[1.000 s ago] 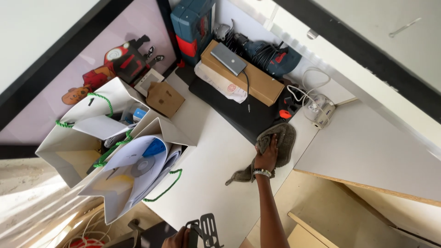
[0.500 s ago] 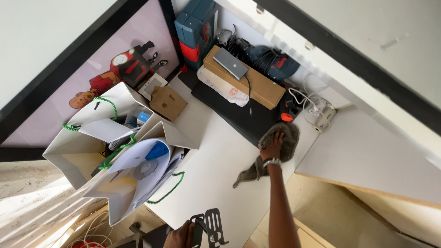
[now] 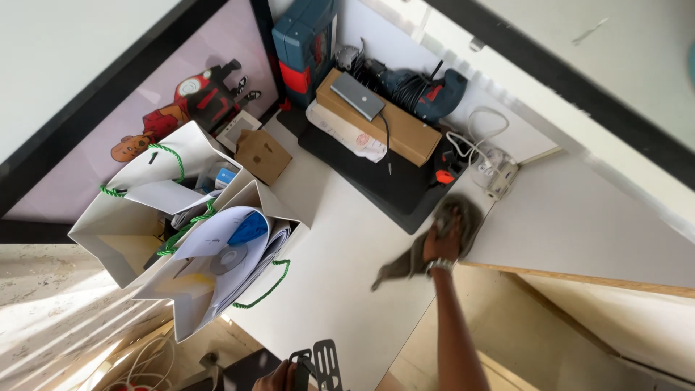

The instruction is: Cleaning a metal bracket with a cloth and organizing items on a workbench

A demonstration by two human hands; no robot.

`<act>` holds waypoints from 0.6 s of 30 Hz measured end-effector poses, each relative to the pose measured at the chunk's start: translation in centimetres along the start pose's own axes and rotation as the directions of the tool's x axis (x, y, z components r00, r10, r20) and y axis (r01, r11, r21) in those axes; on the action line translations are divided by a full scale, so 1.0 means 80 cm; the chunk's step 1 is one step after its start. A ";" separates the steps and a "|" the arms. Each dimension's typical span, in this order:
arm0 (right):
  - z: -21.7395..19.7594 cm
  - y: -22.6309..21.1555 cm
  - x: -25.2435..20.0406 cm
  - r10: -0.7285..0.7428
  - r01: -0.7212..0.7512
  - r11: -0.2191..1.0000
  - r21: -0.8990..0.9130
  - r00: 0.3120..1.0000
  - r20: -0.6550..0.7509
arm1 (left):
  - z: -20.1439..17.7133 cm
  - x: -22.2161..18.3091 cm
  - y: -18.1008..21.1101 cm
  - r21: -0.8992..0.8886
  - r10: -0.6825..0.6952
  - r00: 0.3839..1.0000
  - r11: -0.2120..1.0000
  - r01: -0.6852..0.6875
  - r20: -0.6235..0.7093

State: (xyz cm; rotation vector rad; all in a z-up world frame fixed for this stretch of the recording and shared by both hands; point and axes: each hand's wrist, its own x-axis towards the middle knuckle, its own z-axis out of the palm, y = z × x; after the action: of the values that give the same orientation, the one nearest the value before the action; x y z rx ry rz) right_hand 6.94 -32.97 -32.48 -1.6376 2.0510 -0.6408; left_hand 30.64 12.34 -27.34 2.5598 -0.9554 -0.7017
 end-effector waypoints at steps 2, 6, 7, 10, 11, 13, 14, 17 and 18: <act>0.003 0.004 0.062 0.047 -0.047 0.998 -0.052 0.999 0.001 | -0.002 0.005 -0.008 0.012 0.005 1.000 1.000 -0.006 0.030; 0.052 0.088 0.214 0.175 -0.159 0.953 -0.258 0.984 0.041 | 0.014 0.036 -0.014 0.006 0.026 0.995 1.000 -0.027 0.092; 0.049 0.071 0.216 0.166 -0.148 0.954 -0.262 0.985 0.048 | 0.022 0.045 -0.015 0.001 0.015 0.996 1.000 -0.016 0.088; 0.031 0.043 0.189 0.124 -0.127 0.934 -0.334 0.992 -0.030 | 0.027 0.027 -0.033 0.011 0.003 0.987 1.000 -0.004 0.160; 0.023 0.034 0.178 0.101 -0.093 0.954 -0.285 0.995 0.012 | 0.023 0.014 -0.043 0.020 0.009 0.980 1.000 -0.013 0.200; 0.011 0.015 0.183 0.062 -0.054 0.974 -0.222 0.998 0.032 | 0.021 0.019 -0.042 0.016 0.034 0.974 0.999 -0.038 0.225; 0.010 0.011 0.184 0.096 -0.073 0.959 -0.272 0.993 0.074 | 0.018 0.019 -0.036 0.034 -0.002 0.972 0.999 -0.007 0.236; 0.002 0.001 0.175 0.126 -0.089 0.956 -0.281 0.985 0.116 | 0.017 0.013 -0.052 -0.019 0.100 0.976 0.995 -0.098 0.195; -0.001 -0.003 0.173 0.119 -0.088 0.966 -0.242 0.986 0.118 | 0.021 0.011 -0.060 -0.085 0.233 0.963 0.971 -0.223 0.137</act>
State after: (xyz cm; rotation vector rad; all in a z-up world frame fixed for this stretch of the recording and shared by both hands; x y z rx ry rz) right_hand 4.22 -46.56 -32.96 -1.6373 2.1647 -0.2525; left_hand 32.82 15.02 -31.19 2.3149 -1.2268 -0.8471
